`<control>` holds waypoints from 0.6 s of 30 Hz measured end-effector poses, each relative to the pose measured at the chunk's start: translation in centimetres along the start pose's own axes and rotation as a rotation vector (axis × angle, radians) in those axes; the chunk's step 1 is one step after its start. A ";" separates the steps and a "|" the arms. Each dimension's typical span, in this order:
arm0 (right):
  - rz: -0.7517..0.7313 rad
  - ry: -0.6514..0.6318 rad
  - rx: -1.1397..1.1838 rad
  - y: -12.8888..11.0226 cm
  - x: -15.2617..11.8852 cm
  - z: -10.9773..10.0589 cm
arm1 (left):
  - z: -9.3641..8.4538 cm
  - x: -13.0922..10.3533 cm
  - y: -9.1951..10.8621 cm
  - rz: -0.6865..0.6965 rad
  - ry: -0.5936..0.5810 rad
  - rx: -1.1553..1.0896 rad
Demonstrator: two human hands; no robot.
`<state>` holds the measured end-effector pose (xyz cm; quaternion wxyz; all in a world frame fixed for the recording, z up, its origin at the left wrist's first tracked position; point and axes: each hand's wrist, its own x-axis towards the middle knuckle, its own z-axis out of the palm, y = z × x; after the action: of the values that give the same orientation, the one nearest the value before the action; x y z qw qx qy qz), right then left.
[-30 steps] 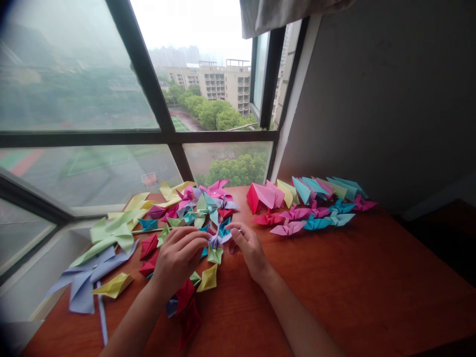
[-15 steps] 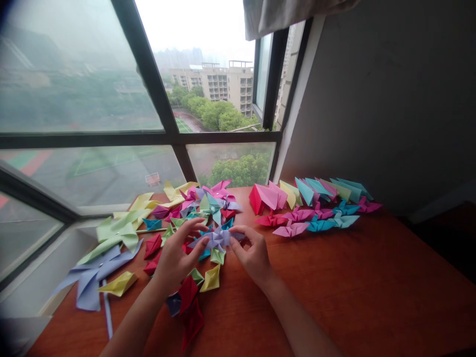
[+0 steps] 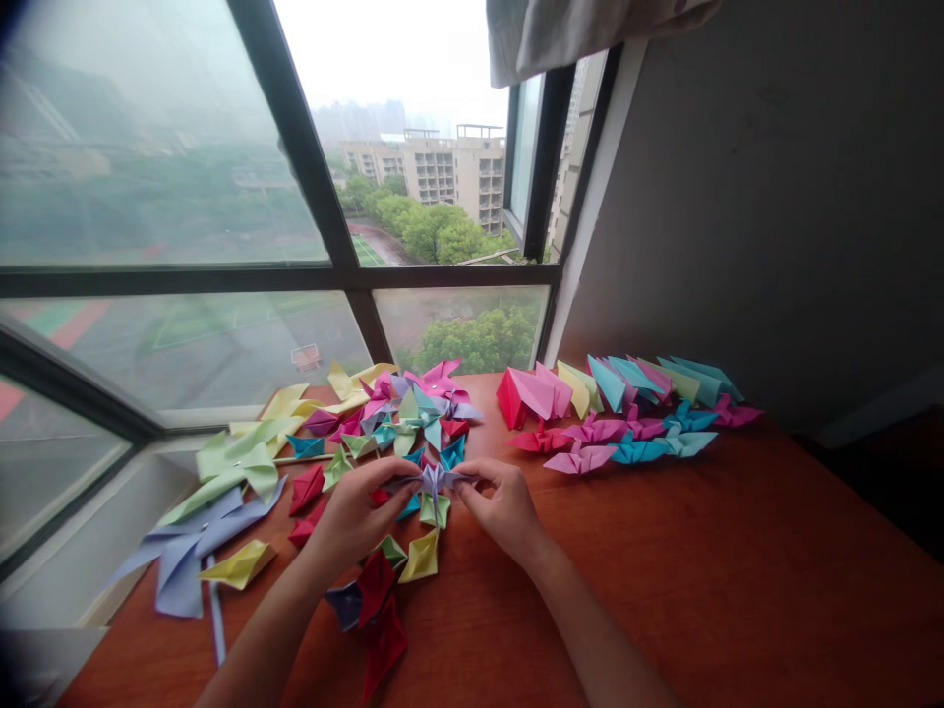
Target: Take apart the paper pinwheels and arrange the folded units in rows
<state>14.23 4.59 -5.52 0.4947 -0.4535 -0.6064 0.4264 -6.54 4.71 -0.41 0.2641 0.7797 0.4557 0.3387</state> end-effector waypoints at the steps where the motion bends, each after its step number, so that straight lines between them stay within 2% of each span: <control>1: -0.028 -0.021 -0.038 -0.1 0.0 0.0 | 0.0 0.0 0.0 0.021 0.003 0.012; 6: -0.122 -0.058 -0.178 -0.3 -0.2 0.2 | 0.0 -0.1 0.1 0.097 -0.004 0.093; 11: -0.125 -0.057 -0.180 -0.3 -0.3 0.4 | -0.2 -0.2 0.0 0.079 -0.035 0.147; 15: -0.069 -0.109 -0.133 -0.4 -0.4 0.3 | -0.4 -0.3 -0.3 0.041 -0.057 0.148; 18: 0.019 -0.160 0.010 -0.5 -0.5 0.2 | -0.7 -0.2 -0.3 0.014 -0.064 0.084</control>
<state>13.97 3.98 -5.16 0.4432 -0.4212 -0.6374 0.4689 -7.35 4.72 -0.25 0.2431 0.8036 0.4555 0.2960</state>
